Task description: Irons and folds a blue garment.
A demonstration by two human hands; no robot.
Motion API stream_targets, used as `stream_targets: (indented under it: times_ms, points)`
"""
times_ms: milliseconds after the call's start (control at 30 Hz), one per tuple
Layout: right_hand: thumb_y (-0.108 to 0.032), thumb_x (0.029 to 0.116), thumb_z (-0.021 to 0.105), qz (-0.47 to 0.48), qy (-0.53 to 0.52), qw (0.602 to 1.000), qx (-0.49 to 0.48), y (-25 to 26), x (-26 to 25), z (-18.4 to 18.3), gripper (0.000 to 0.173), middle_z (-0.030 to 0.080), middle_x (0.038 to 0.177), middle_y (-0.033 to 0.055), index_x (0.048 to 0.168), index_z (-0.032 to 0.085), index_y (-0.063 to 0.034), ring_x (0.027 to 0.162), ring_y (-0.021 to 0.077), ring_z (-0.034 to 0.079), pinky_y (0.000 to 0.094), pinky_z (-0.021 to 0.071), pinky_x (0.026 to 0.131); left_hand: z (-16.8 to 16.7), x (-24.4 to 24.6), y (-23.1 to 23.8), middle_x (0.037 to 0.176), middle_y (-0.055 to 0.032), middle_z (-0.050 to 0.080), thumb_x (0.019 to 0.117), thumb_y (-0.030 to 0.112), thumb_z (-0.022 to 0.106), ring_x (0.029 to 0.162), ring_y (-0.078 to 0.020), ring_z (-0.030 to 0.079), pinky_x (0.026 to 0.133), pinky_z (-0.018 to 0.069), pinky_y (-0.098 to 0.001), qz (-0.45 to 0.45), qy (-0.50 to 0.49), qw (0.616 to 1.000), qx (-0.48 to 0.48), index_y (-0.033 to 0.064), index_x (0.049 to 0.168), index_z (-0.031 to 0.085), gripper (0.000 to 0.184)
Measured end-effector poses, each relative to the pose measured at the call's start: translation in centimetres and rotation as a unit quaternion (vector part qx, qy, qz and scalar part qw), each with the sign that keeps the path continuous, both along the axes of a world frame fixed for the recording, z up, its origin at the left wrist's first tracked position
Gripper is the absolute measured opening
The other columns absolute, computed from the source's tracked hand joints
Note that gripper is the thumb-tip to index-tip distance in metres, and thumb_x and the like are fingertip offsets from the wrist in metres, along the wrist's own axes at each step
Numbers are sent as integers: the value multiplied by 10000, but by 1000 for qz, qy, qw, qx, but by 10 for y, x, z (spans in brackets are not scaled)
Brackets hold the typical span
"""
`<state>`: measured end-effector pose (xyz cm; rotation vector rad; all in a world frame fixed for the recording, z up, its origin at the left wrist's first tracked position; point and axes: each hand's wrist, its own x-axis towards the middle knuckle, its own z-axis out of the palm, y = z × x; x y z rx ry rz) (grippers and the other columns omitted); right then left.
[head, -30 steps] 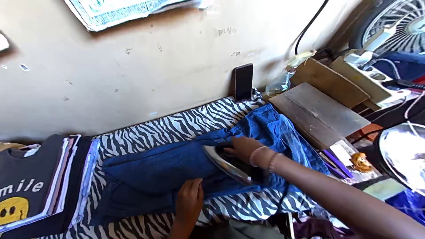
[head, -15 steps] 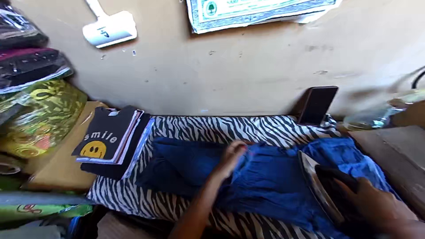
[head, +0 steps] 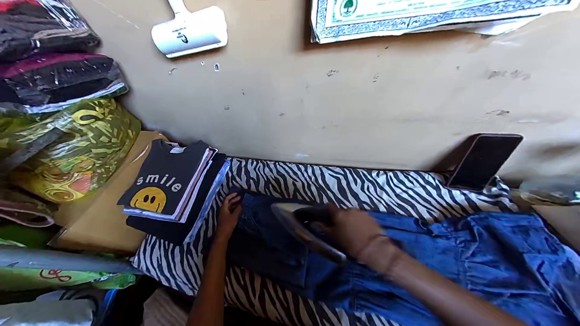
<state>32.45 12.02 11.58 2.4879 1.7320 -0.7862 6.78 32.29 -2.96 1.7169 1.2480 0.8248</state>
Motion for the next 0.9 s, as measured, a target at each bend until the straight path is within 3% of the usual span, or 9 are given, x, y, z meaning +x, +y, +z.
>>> stream_targets:
  times_ms: [67,167,233,333,467,533,633,767,900]
  points:
    - [-377,1061,540,38,19,999,-33,50,-37,-28,498,639,1271,297,1430,514,-43,1181,503,622,670,498,930,13,-6,-5,1336,-277,598,983,73,582,1165,-366,628,1009,497,-476,13,154,986,67,-84,1363,555,411]
    - [-269,1054,540,11,20,999,-35,94,-61,-52,444,615,1341,271,1434,512,-41,1233,474,605,649,495,955,28,-14,-21,1214,-259,670,1019,205,597,1157,-396,633,1039,464,-526,-10,255,966,35,-60,1292,633,381]
    - [-287,1052,548,28,7,998,-47,79,-66,-60,445,634,1294,278,1420,517,-40,1197,481,623,649,506,934,24,-26,-30,1219,-244,670,1021,245,601,1173,-380,628,1055,457,-519,-17,259,966,-15,-50,1313,617,415]
    - [-230,1041,560,52,-21,997,-55,52,-58,-57,401,670,1168,302,1386,534,-26,1093,515,655,661,518,863,18,-36,-33,1168,-237,686,1039,242,572,1081,-351,666,984,502,-490,0,199,980,-26,-55,1268,638,381]
    - [-214,1059,504,7,-43,997,-68,88,-70,-52,397,640,1280,281,1412,522,-31,1189,481,628,650,507,919,2,-26,-37,1101,-216,702,1014,300,627,1008,-340,681,933,517,-510,44,169,984,-39,-58,1286,607,450]
    - [-225,1065,489,16,-52,996,-71,100,-76,-52,404,634,1297,270,1422,510,-38,1206,467,624,634,512,929,-2,-21,-34,1111,-199,706,994,259,648,1027,-327,681,941,513,-503,61,180,981,-42,-35,1283,617,413]
    - [-249,1067,502,27,-55,996,-71,94,-65,-53,394,648,1260,274,1397,521,-35,1182,471,635,635,513,915,-6,-16,-32,1149,-212,694,983,148,617,1075,-332,665,970,500,-491,75,199,976,-49,-36,1247,652,323]
    - [-238,1047,530,3,-56,996,-63,106,-53,-60,384,656,1256,263,1386,547,-59,1183,471,634,646,515,903,-19,-14,-30,1112,-202,702,985,159,620,1056,-340,667,956,500,-523,78,208,974,-38,-24,1226,663,306]
    - [-157,1041,506,17,-15,998,-57,93,-59,-56,425,614,1335,277,1449,488,-39,1223,476,611,653,509,930,-26,-19,-29,1135,-227,691,982,156,624,1101,-378,652,978,484,-564,84,212,973,-16,-34,1252,645,330]
